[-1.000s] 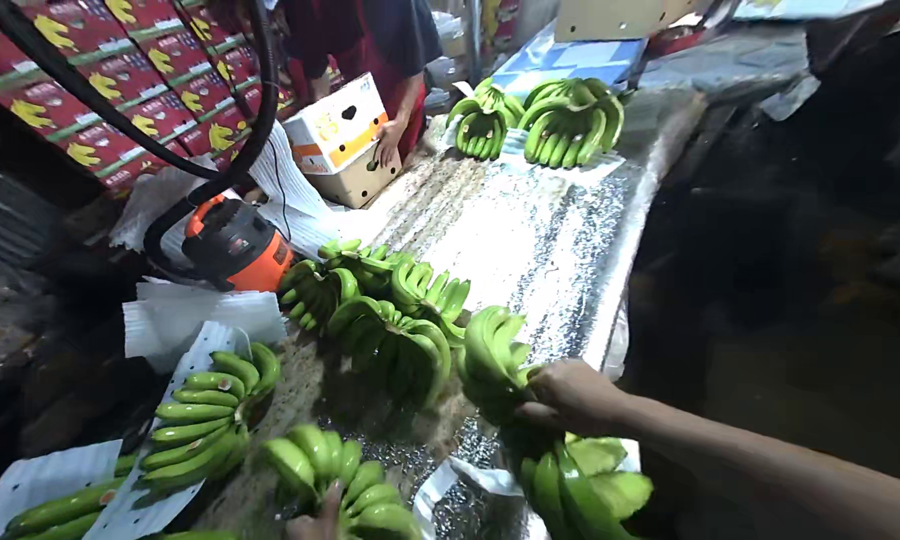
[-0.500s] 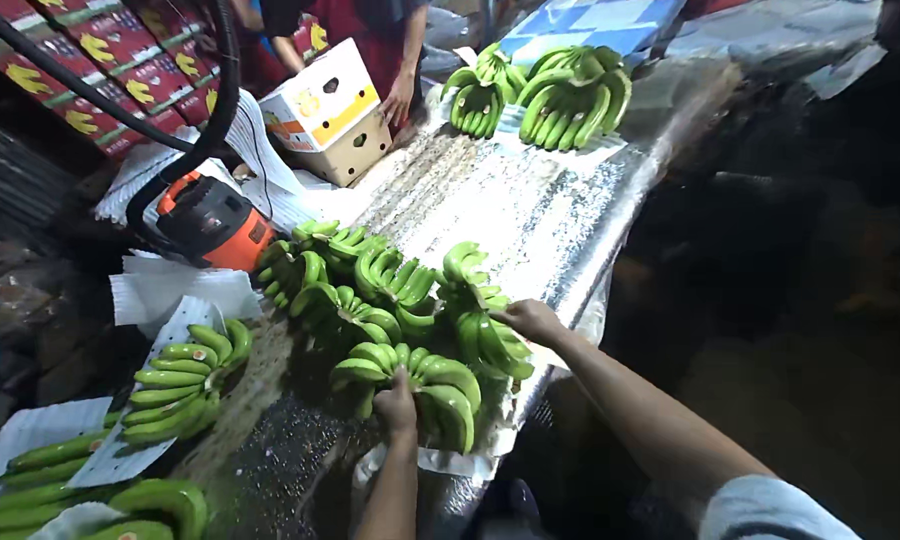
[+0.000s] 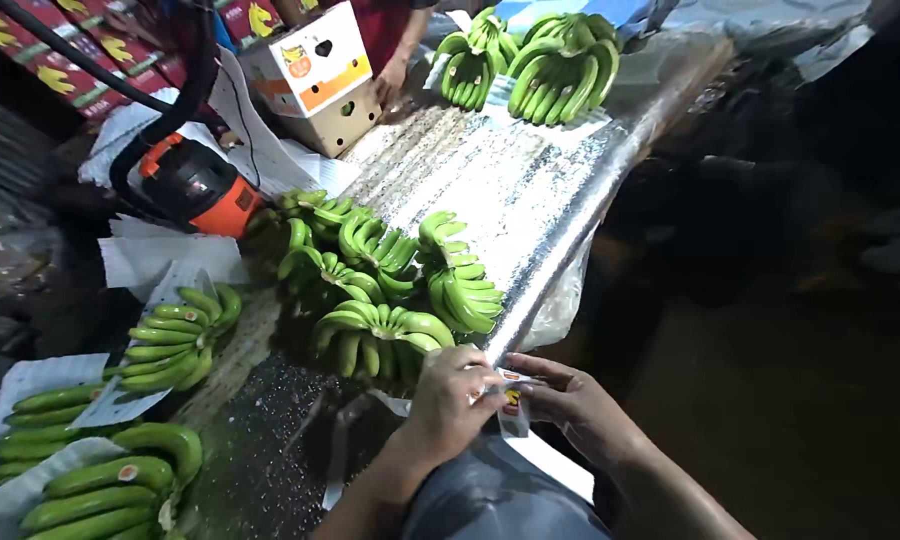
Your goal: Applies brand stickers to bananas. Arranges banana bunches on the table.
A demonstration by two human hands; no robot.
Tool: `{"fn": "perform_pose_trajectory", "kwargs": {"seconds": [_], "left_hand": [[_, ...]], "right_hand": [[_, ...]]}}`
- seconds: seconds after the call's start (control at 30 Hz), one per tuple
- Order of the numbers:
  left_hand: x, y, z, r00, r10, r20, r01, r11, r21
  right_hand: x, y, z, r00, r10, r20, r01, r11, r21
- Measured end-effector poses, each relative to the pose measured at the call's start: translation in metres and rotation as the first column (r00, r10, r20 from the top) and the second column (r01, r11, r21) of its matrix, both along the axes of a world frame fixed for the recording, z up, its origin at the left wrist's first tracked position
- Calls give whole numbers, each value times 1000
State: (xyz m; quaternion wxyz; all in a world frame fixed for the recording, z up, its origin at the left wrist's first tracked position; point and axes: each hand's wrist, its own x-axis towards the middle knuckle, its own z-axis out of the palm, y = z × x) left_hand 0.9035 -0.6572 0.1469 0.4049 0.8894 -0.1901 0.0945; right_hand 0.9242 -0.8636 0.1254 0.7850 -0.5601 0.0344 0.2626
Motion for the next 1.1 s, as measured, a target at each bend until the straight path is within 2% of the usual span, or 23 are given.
{"fn": "perform_pose_trajectory", "kwargs": {"seconds": [0.07,0.13,0.23,0.3,0.33,0.4,0.43,0.47,0.5,0.53,0.57,0.63,0.7,0.8,0.87,0.93,1.0,1.03,1.1], "left_hand": [[-8,-5,4,991,15,130,-37,985,170],[-16,-1,-1,956,67,286,-148,951,272],[-27,17,-9,871,72,486,-234,931,281],[-34,33,-17,856,13,517,-161,957,243],[-36,42,-20,876,-12,481,-88,979,183],[-40,65,-21,958,-22,286,46,996,-78],[-38,81,-20,988,14,152,20,976,-219],[-33,99,-18,996,84,15,-78,962,-262],[-24,120,-19,977,184,-104,-199,966,-162],[-13,139,-23,942,275,-190,-273,961,41],[-2,156,-32,915,329,-232,-273,931,242],[17,177,-51,918,341,-201,-177,808,561],[28,183,-62,940,288,-184,-69,687,724],[38,184,-61,962,227,-149,-9,573,820],[41,188,-64,982,183,-44,-63,541,839],[36,191,-69,985,159,59,-139,557,819],[22,175,-56,986,158,48,-140,648,749],[15,165,-46,986,125,110,-166,686,708],[14,150,-47,972,56,230,-205,686,698]], "right_hand": [[-9,16,6,999,23,-22,-22,999,44],[-18,30,12,996,58,-60,-52,994,95],[-30,48,14,983,40,-178,-6,982,190],[-38,59,8,974,24,-225,28,973,228],[-41,64,4,975,7,-221,41,976,214],[-44,68,-7,989,-87,-123,98,992,81],[-42,68,-12,986,-159,-59,159,987,-5],[-40,67,-15,975,-221,2,220,973,-75],[-38,66,-16,963,-266,55,271,954,-131],[-36,65,-16,952,-290,96,303,937,-176],[-36,67,-15,945,-295,138,320,923,-215],[-37,74,-12,940,-259,223,315,909,-274],[-40,84,-12,944,-213,253,286,910,-300],[-44,100,-13,950,-185,252,252,931,-265],[-46,113,-12,958,-168,231,225,943,-247],[-51,121,-14,964,-168,206,222,935,-276],[-60,123,-20,956,-182,231,255,903,-346],[-63,127,-21,952,-183,245,263,898,-353],[-69,134,-17,969,-104,223,175,930,-324]]}}
